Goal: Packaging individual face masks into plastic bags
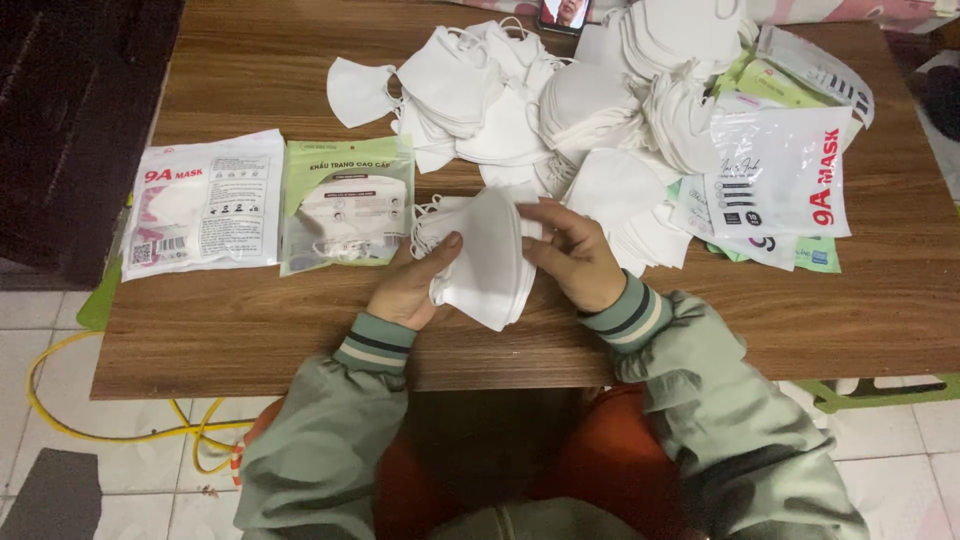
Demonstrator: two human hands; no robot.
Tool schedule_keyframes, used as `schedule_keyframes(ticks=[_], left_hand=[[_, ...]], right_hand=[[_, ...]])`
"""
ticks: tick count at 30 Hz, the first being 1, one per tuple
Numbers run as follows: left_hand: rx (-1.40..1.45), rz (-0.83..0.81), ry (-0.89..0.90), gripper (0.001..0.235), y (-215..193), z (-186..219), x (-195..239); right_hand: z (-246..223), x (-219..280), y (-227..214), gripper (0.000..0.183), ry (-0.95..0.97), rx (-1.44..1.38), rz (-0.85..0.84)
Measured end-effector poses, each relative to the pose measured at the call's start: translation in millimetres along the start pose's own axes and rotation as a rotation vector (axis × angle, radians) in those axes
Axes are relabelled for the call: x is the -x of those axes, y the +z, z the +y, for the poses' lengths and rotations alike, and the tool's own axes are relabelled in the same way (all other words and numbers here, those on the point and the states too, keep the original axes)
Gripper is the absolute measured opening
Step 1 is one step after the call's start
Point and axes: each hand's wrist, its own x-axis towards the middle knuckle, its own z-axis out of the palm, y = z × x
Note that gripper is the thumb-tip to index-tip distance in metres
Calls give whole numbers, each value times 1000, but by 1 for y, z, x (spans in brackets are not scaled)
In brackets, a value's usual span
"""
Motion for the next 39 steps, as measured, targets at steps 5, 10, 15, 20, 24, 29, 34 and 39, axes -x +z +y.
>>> schedule_keyframes(ticks=[5, 10, 15, 20, 24, 29, 34, 39], left_hand=[[6, -6, -16, 43, 12, 9, 2], [5, 11, 1, 43, 5, 0, -1], [-238, 217, -70, 73, 38, 31, 12], [-760, 69, 47, 46, 20, 39, 7], [-1208, 68, -5, 69, 29, 41, 13], [-610, -202, 127, 93, 2, 38, 16], [-829, -398, -53, 109, 51, 49, 20], [-1418, -16, 58, 59, -14, -21, -2]], right_hand=[[-31, -2, 15, 31, 10, 2, 24], [-18, -2, 9, 36, 11, -32, 11], [-19, -1, 7, 68, 65, -249, -55], [8, -6, -9, 69, 56, 68, -147], [53, 2, -35, 57, 24, 350, -325], [58, -11, -41, 48, 48, 243, -190], [31, -4, -25, 39, 250, 2, -138], [62, 20, -29, 55, 162, 605, -131]])
